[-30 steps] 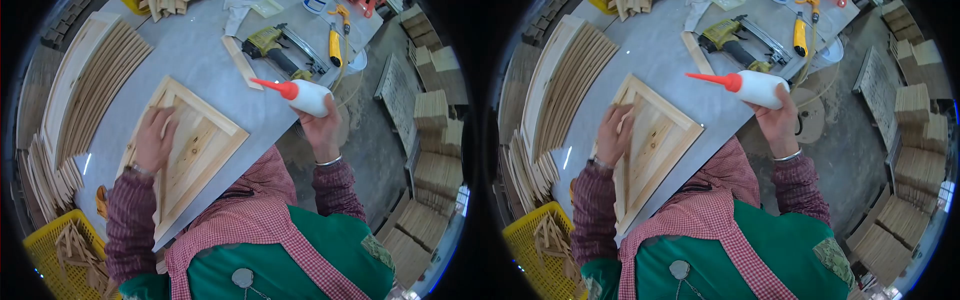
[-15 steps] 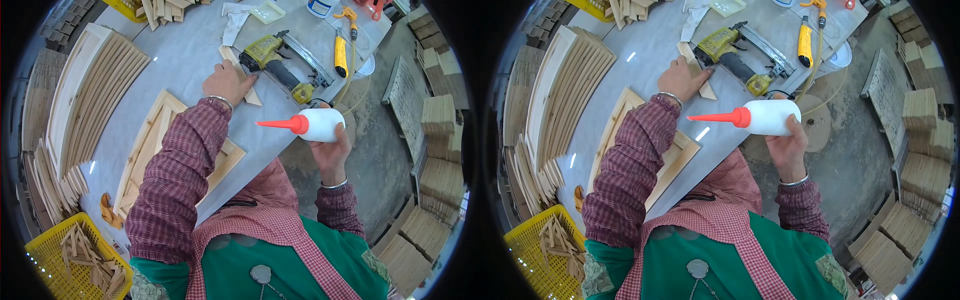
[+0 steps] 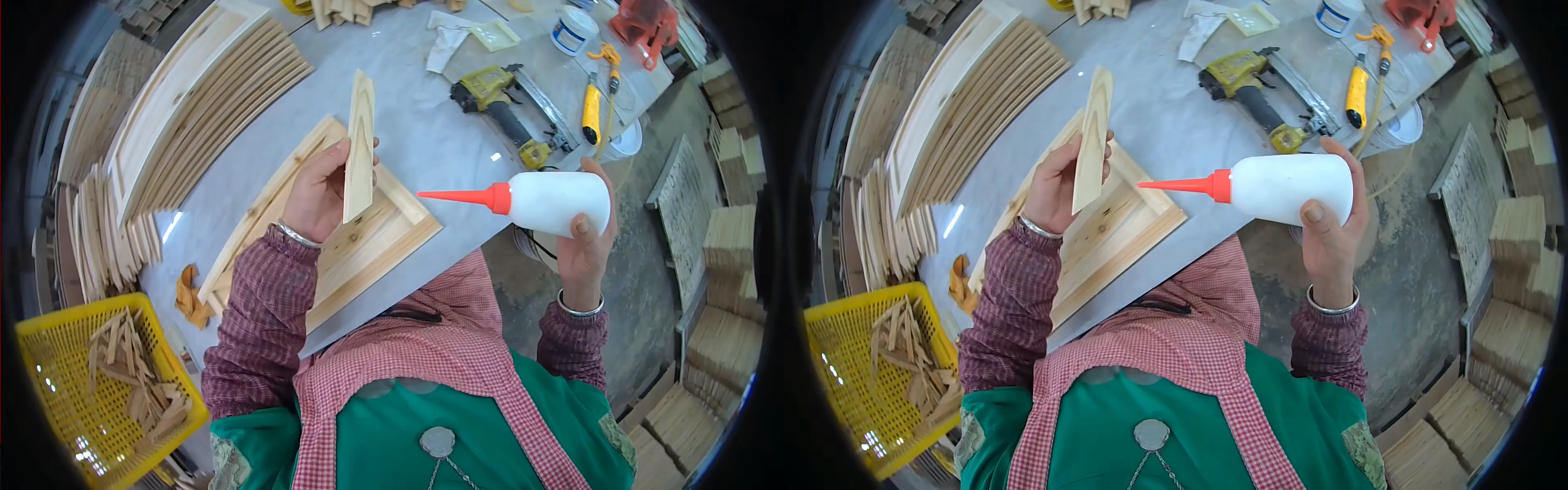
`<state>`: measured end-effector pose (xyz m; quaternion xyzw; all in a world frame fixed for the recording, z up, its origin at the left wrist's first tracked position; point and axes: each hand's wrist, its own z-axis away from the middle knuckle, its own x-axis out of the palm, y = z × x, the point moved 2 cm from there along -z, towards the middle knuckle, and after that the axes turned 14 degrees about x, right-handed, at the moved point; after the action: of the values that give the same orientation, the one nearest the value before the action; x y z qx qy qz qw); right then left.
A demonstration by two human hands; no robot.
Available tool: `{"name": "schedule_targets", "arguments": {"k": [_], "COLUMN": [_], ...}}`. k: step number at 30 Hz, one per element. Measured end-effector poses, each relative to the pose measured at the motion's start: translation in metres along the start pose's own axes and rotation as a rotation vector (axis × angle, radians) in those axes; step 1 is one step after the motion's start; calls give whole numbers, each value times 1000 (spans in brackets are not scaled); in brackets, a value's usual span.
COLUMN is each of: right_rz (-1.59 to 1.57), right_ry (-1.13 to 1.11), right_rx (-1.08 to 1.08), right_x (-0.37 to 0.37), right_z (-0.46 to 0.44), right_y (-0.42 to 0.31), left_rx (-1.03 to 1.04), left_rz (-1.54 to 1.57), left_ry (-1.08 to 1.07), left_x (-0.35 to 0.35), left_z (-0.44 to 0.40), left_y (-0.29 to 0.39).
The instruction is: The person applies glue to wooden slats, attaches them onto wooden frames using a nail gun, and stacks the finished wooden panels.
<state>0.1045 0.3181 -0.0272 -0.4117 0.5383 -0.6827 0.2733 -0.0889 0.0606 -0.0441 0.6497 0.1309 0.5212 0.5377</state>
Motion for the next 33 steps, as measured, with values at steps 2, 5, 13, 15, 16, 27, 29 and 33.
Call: {"name": "schedule_targets", "arguments": {"k": [2, 5, 13, 15, 16, 27, 29, 33], "right_rz": [62, 18, -83, -70, -66, 85, 125, 161], "right_ry": [-27, -69, -168, -178, -181, -183, -158, -119], "right_rx": [-36, -68, -28, -30, -38, -196, -230, -282], "right_x": [14, 38, 71, 74, 75, 93, 95, 102], "right_z": [3, 12, 33, 38, 40, 41, 37, 27], "right_y": [-6, -10, -15, -16, -16, -20, -25, -33], "left_rx": [69, 138, 190, 206, 217, 243, 240, 267], "left_rz": [105, 345, 441, 448, 446, 420, 373, 296], "left_ry": [-14, -81, -117, -118, -126, -148, -109, -180], "left_x": [-5, 0, 3, 2, 1, -4, -2, -7], "left_z": [18, 34, 61, 64, 64, 80, 83, 88], "left_y": [7, 6, 14, 14, 15, 21, 20, 13]}}
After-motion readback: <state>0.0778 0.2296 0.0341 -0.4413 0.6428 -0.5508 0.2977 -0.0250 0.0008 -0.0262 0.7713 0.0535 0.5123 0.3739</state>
